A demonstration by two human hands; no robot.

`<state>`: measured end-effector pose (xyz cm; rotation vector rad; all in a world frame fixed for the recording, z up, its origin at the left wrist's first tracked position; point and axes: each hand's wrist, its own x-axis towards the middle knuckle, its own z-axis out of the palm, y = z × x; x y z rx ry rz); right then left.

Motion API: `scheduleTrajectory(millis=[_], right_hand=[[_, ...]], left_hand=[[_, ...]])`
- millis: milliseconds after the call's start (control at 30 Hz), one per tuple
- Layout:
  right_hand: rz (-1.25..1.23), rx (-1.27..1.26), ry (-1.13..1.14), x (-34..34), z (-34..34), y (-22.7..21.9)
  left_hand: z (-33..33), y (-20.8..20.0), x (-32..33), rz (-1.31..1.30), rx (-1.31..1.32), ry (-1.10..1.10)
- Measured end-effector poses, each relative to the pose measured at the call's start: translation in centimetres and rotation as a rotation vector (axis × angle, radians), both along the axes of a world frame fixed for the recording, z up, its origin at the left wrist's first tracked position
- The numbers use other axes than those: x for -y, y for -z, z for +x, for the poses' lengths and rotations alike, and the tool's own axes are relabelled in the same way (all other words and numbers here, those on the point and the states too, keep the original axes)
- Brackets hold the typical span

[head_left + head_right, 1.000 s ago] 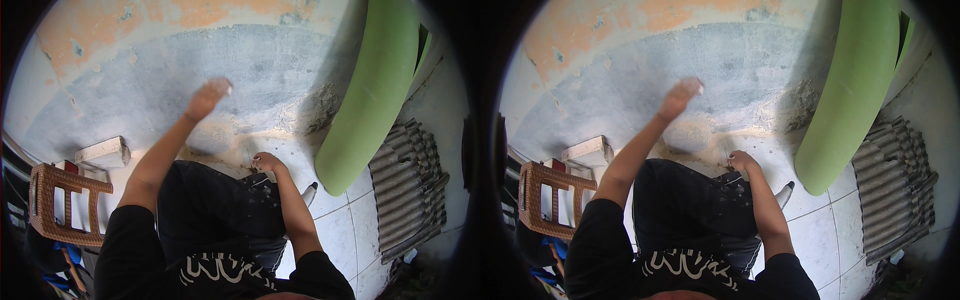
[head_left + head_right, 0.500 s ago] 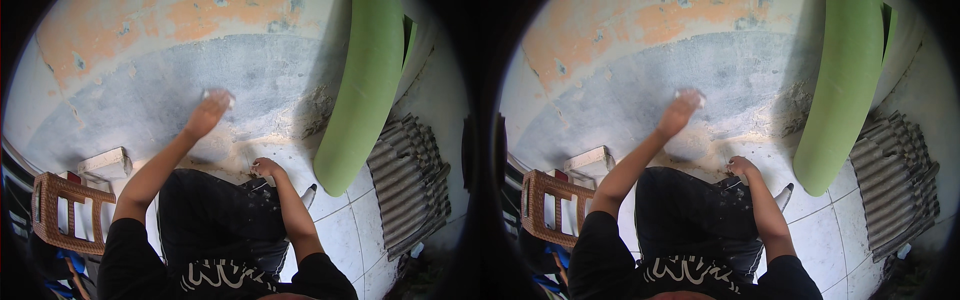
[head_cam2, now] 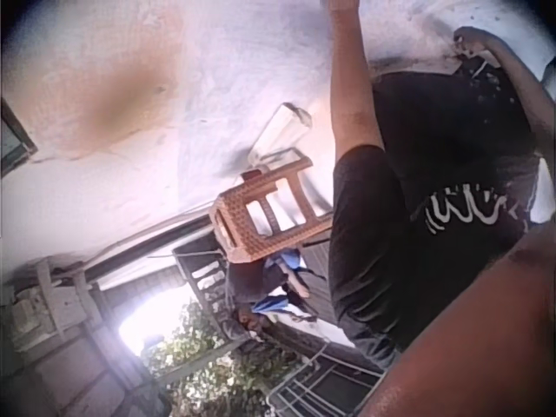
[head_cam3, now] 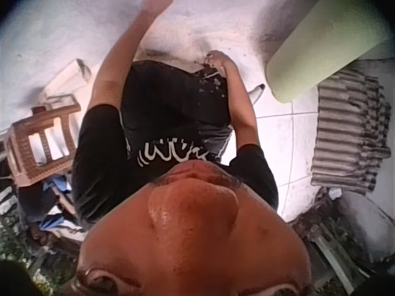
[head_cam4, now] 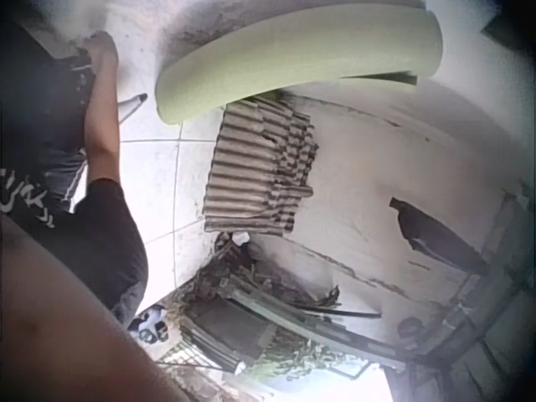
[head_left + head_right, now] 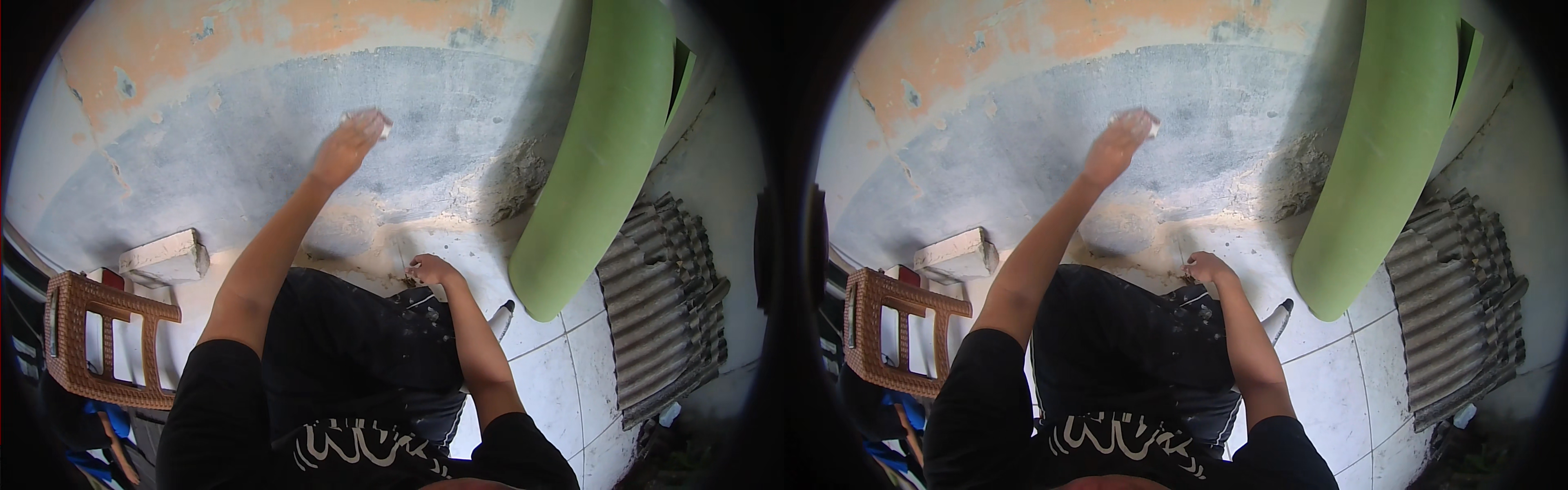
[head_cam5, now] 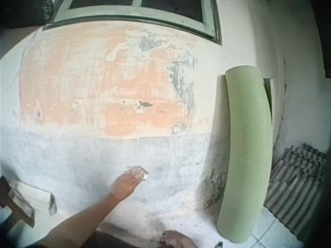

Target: The person sands a wall with a piece of sandpaper, moving the paper across the surface of the wall to smooth it.

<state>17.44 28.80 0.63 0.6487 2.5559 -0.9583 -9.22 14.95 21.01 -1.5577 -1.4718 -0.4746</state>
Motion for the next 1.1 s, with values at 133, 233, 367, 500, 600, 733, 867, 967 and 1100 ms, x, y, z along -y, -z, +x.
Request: scheduleTrajectory(millis=[133, 233, 367, 500, 600, 733, 867, 967, 1100], right_hand=[[0.046, -0.026, -0.016, 0.2, 0.5, -0.6], [0.023, -0.010, 0.009, 0.6, 0.2, -1.6], [0.066, -0.033, -0.003, 0.4, 0.1, -1.6], [0.037, -0.048, -0.017, 0.6, -0.2, -1.6], [0.013, -0.027, -0.024, 1.1, -0.1, -2.3], [0.035, -0.014, -0.019, 1.0, 0.0, -2.4], [0.014, -0.003, -0.010, 0.9, -0.3, -2.1], [-0.011, -0.010, 0.002, 0.8, -0.3, -1.8], [0.014, -0.012, -0.009, 1.0, -0.1, -2.0]], left_hand=[[0.3, 6.2, 2.0, -0.194, 0.025, -0.019], [0.0, 9.5, 3.8, -0.301, 0.012, -0.039], [1.9, 10.2, 4.6, -0.346, 0.124, -0.034], [3.1, 6.3, 4.5, -0.278, 0.155, 0.016], [3.2, 1.0, 3.8, -0.042, 0.147, -0.024], [1.8, -8.8, 1.4, 0.193, -0.013, -0.081], [0.8, -13.0, -1.1, 0.261, -0.047, -0.073], [-0.2, -9.7, -3.3, 0.341, -0.096, -0.110], [0.3, -1.2, -4.2, 0.096, -0.087, -0.043]])
